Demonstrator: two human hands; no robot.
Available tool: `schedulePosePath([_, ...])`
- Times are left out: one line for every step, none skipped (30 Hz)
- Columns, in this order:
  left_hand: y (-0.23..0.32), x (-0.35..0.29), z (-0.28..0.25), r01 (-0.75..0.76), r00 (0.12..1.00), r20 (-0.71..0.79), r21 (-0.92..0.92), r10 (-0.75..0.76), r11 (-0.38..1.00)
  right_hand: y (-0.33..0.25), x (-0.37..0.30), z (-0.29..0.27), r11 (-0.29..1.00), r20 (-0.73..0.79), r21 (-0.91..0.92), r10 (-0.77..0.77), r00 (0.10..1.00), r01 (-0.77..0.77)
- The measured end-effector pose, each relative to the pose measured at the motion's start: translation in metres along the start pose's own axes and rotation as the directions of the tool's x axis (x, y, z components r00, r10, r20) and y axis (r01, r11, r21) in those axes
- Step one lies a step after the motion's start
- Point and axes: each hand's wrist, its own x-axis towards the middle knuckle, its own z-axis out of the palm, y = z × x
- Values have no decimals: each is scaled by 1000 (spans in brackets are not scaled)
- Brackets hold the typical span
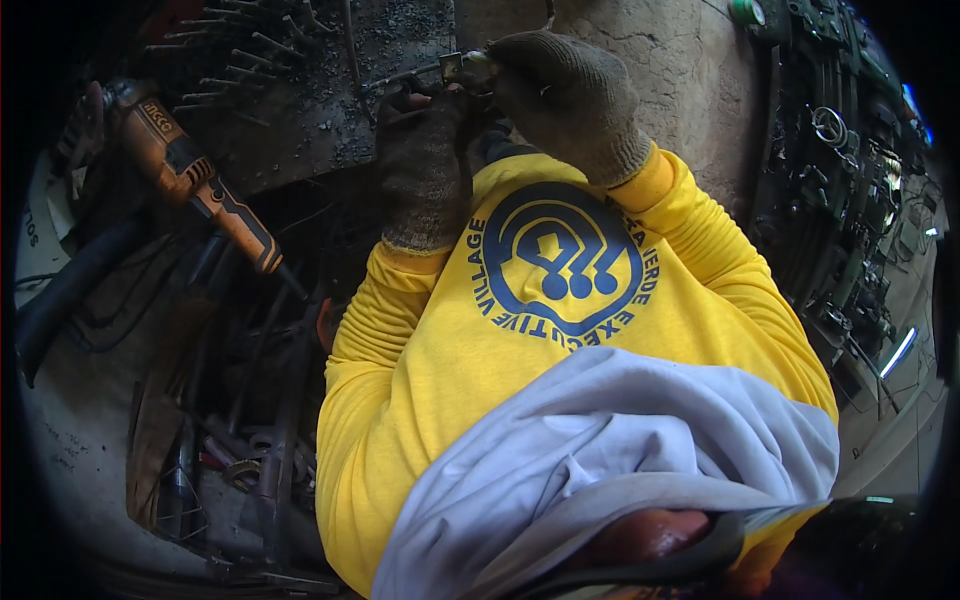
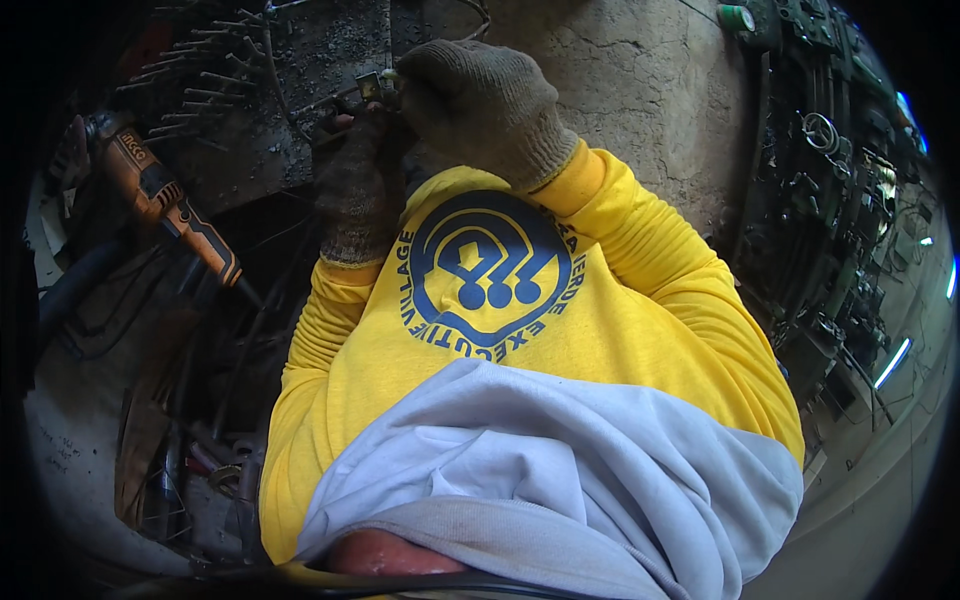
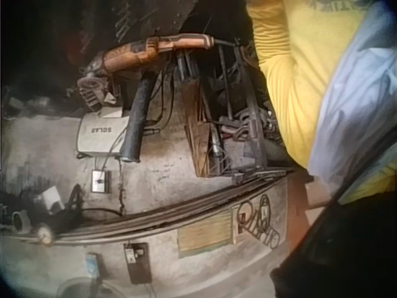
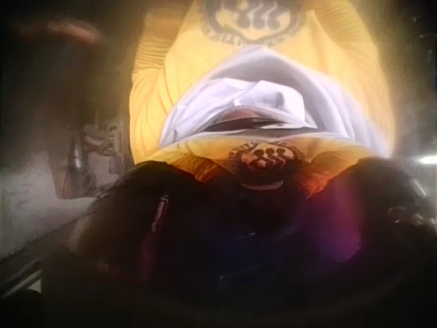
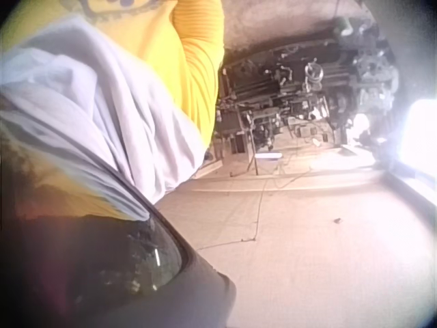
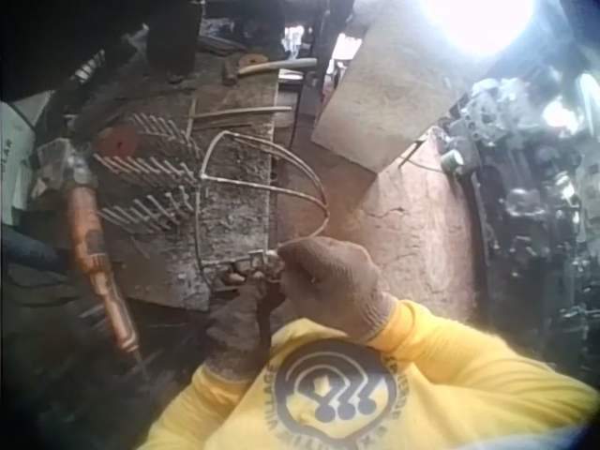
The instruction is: The person welds the joints of a circular metal wire frame using a handheld welding torch while holding the pieces in place with gloved hands.
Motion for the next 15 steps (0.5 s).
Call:
schedulePosePath([6,3,-2,7,1000,9,-41,-7,999,0,1,0,1000,-4,-16,-14,1000,14])
schedulePosePath([9,5,-3,11,1000,20,-84,-10,996,-1,1,1,999,-7,-31,-29,1000,29])
schedulePosePath([8,5,-2,-12,1000,16,-45,13,999,-1,2,1,998,-9,-45,-44,999,43])
schedulePosePath([6,5,-2,-36,999,13,-6,36,999,-2,2,1,997,-10,-60,-58,998,58])
schedulePosePath([5,5,-2,-57,998,12,37,56,998,-3,2,2,995,-20,-73,-63,998,61])
schedulePosePath([4,5,-1,-65,998,-4,33,65,997,-4,2,2,994,-29,-85,-67,997,65])
schedulePosePath([2,5,2,-72,997,-20,30,73,997,-5,2,2,993,-38,-97,-72,997,68])
schedulePosePath([0,5,3,-81,996,-36,27,82,996,-5,2,3,991,-49,-103,-89,995,83])
schedulePosePath([-1,4,4,-75,996,-36,39,77,996,-3,2,4,989,-60,-109,-105,993,98])
schedulePosePath([-2,4,5,-69,997,-38,51,71,996,-2,2,4,987,-71,-114,-122,990,114])
schedulePosePath([-2,4,6,-64,997,-39,64,67,996,0,2,5,985,-72,-121,-132,989,123])
schedulePosePath([-2,3,5,-49,999,-12,71,50,996,2,2,5,983,-73,-127,-142,987,132])
schedulePosePath([-1,3,4,-35,999,14,78,34,996,3,2,5,981,-73,-133,-153,986,142])
schedulePosePath([-1,2,3,-19,999,37,87,16,996,2,2,5,982,-66,-134,-140,988,130])
schedulePosePath([-1,1,5,-1,1000,8,32,1,999,1,2,6,984,-58,-135,-126,990,118])
